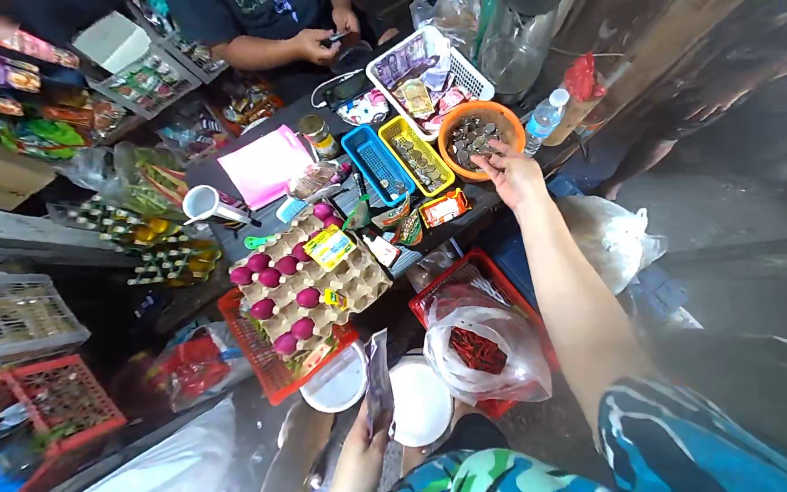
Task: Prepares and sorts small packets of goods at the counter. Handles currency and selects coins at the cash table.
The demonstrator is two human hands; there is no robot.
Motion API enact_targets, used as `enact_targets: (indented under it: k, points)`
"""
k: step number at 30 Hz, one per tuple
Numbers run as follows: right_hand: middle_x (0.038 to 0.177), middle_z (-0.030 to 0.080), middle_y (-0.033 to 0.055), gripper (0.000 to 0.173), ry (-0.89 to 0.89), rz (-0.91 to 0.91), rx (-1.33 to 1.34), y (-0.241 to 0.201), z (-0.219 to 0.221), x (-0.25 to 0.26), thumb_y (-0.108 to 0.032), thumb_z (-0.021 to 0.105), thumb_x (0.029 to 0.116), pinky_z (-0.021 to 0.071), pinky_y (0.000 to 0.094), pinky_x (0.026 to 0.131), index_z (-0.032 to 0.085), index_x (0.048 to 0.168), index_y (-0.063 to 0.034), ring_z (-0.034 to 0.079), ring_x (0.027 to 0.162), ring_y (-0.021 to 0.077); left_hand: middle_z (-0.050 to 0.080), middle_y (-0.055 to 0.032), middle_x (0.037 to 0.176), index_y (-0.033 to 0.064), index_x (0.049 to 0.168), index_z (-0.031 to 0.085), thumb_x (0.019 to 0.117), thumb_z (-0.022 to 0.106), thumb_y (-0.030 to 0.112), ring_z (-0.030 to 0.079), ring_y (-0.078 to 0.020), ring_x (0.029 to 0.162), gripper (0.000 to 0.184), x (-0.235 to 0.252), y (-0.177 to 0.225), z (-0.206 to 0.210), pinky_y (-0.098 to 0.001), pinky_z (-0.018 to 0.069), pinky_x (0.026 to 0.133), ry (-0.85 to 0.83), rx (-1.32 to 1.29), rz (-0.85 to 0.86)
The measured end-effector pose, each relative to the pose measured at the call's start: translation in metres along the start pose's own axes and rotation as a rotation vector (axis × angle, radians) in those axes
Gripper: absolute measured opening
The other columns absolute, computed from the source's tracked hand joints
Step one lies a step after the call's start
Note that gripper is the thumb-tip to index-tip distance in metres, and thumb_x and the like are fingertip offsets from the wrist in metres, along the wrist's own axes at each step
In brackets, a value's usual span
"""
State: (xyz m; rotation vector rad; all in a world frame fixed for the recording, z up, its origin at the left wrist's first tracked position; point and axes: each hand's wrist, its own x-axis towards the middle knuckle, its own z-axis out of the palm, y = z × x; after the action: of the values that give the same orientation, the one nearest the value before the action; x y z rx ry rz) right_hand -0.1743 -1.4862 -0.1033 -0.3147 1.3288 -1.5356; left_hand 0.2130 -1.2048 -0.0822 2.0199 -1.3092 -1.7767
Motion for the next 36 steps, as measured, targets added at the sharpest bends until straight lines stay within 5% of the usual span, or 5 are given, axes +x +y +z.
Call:
enact_targets:
  k: [8,11,15,30,36]
  points:
    - [0.07,0.045,-0.0039,0.039,-0.121,-0.011,-0.732,0.016,0.024,0.009,-0.032,0.039,0.1112,0.034,0.028,0.053,0.068,0.12,-0.0073,0.037,0.055,0.0079,0.068,-0.0038,0.098,-0.0002,0.14,0.051,0.0994,0.053,0.007,0.063,-0.004,0.077,0.041,-0.001,-0.013,-0.004,-0.0249,0.054,0.074,0.019,-0.052,-0.017]
    - [0.105,0.069,0.0147,0.035,-0.425,-0.045,-1.069,0.032,0.055,0.017,-0.024,0.042,0.1112,0.0519,0.0456,0.081,0.069,0.124,-0.0051,0.064,0.086,0.0238,0.067,-0.0048,0.096,-0.001,0.141,0.05,0.1003,0.053,0.008,0.063,-0.006,0.076,0.042,0.0,-0.015,-0.005,-0.0274,0.0544,0.073,0.021,-0.066,-0.04]
    - [0.133,0.065,0.0204,0.035,-0.477,-0.092,-1.537,0.059,0.099,0.046,-0.015,0.047,0.1051,0.0463,0.0626,0.104,0.066,0.133,-0.0088,0.06,0.127,0.0389,0.067,-0.0045,0.096,-0.0002,0.142,0.049,0.1006,0.053,0.009,0.063,-0.0059,0.077,0.043,0.004,-0.015,-0.003,-0.0274,0.0544,0.074,0.015,-0.079,-0.075]
    - [0.138,0.059,0.0282,0.031,-0.454,0.103,-1.882,0.082,0.135,0.087,-0.004,0.057,0.0977,0.047,0.0629,0.103,0.062,0.126,0.0085,0.056,0.13,0.0445,0.068,-0.0058,0.1,-0.0025,0.144,0.046,0.1009,0.053,0.009,0.064,-0.0057,0.082,0.045,0.01,-0.013,-0.01,-0.0282,0.0543,0.078,0.01,-0.076,-0.124]
    - [0.125,0.066,0.0251,0.029,-0.418,-0.234,-1.585,0.044,0.141,0.063,-0.01,0.055,0.102,0.0506,0.0618,0.099,0.063,0.128,-0.0006,0.063,0.12,0.0424,0.067,-0.008,0.101,-0.004,0.144,0.045,0.1017,0.052,0.008,0.064,-0.0075,0.083,0.045,0.013,-0.009,-0.011,-0.0299,0.0547,0.079,0.0,-0.051,-0.128]
